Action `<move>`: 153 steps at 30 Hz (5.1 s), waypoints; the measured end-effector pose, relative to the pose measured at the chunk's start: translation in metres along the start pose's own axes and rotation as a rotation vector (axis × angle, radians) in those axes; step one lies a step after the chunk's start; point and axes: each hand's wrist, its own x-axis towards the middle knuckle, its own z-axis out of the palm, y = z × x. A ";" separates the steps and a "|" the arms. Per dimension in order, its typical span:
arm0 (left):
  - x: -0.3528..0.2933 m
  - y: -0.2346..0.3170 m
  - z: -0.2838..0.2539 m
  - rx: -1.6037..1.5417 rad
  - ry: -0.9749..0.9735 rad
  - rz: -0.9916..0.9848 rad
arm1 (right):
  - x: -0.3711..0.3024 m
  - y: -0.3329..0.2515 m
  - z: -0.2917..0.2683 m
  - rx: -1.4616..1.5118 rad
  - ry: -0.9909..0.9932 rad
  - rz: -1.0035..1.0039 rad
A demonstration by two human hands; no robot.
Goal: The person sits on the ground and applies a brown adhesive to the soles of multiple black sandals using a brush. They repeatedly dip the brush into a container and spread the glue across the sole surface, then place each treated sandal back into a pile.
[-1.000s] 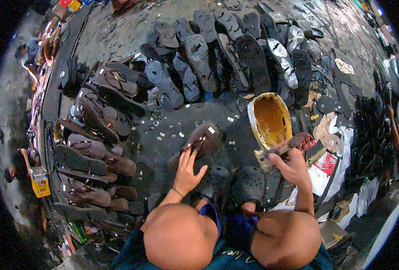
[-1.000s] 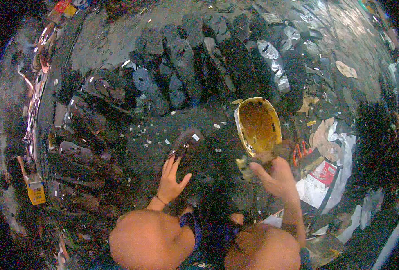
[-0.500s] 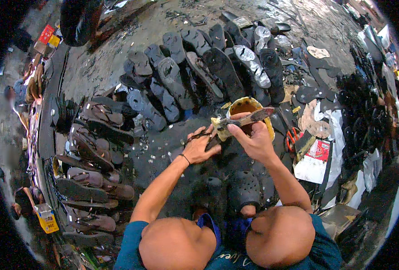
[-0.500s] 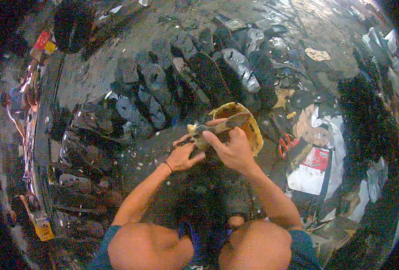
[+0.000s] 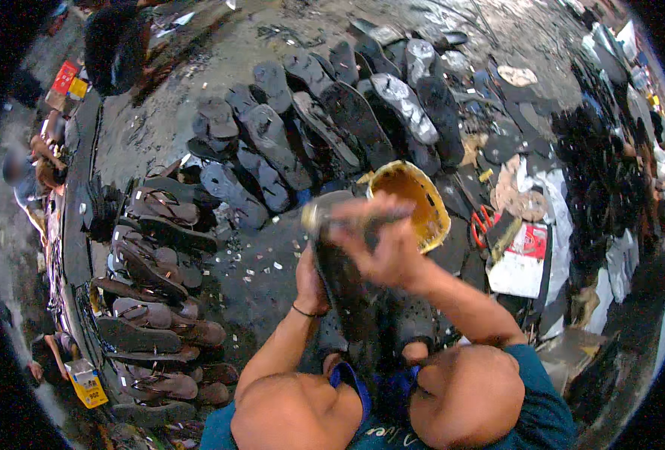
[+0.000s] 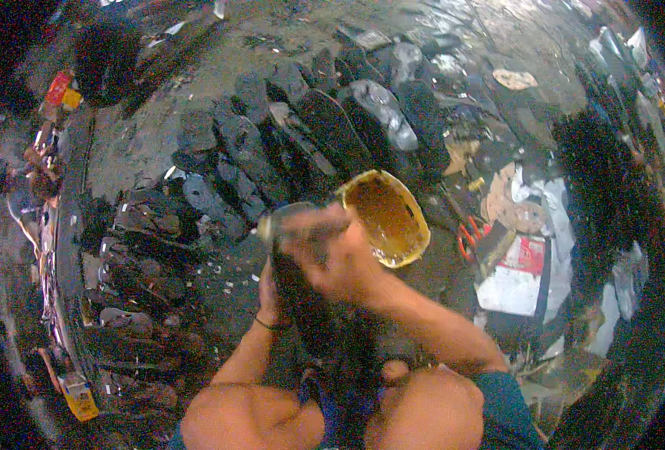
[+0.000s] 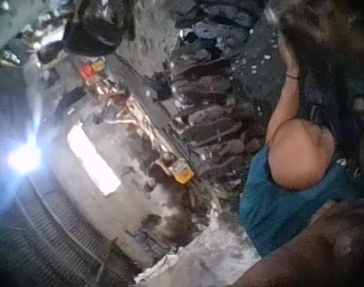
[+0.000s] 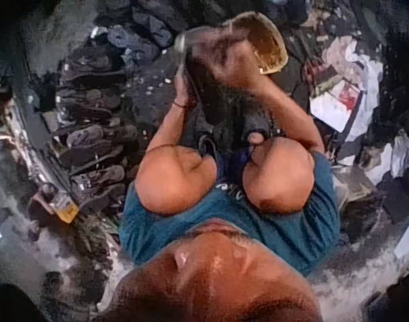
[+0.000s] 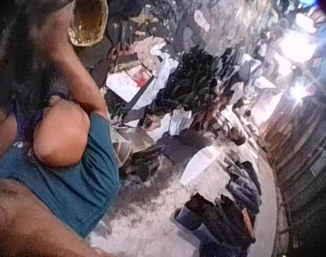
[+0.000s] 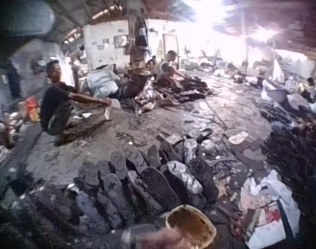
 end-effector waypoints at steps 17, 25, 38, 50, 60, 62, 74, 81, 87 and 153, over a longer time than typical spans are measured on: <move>-0.078 0.055 -0.014 -0.254 0.028 -0.361 | -0.013 0.013 -0.020 0.931 0.154 0.999; -0.010 0.046 -0.026 -0.243 0.001 -0.019 | -0.003 -0.013 0.032 0.369 -0.169 0.388; 0.004 0.058 0.013 -0.281 -0.092 0.051 | 0.029 -0.032 0.006 0.586 0.012 0.682; 0.037 0.037 -0.033 -0.304 -0.039 -0.118 | -0.011 -0.027 0.043 0.404 -0.194 0.259; 0.204 0.168 0.001 -0.550 -0.229 0.299 | -0.029 0.012 -0.008 0.349 -0.041 0.718; 0.205 0.193 0.016 -0.470 0.212 0.240 | -0.038 0.021 -0.007 0.308 -0.015 0.766; 0.089 0.156 -0.243 1.235 1.589 0.521 | -0.044 0.121 -0.058 -0.614 -0.178 0.360; -0.019 0.028 -0.150 0.715 0.298 0.506 | -0.076 0.069 -0.116 -0.622 -0.510 0.643; -0.045 -0.037 -0.114 1.087 0.309 0.536 | -0.062 0.025 -0.125 -0.654 -0.922 0.893; 0.025 0.025 -0.031 -0.437 -0.403 -0.144 | -0.006 -0.053 0.019 0.455 -0.286 0.238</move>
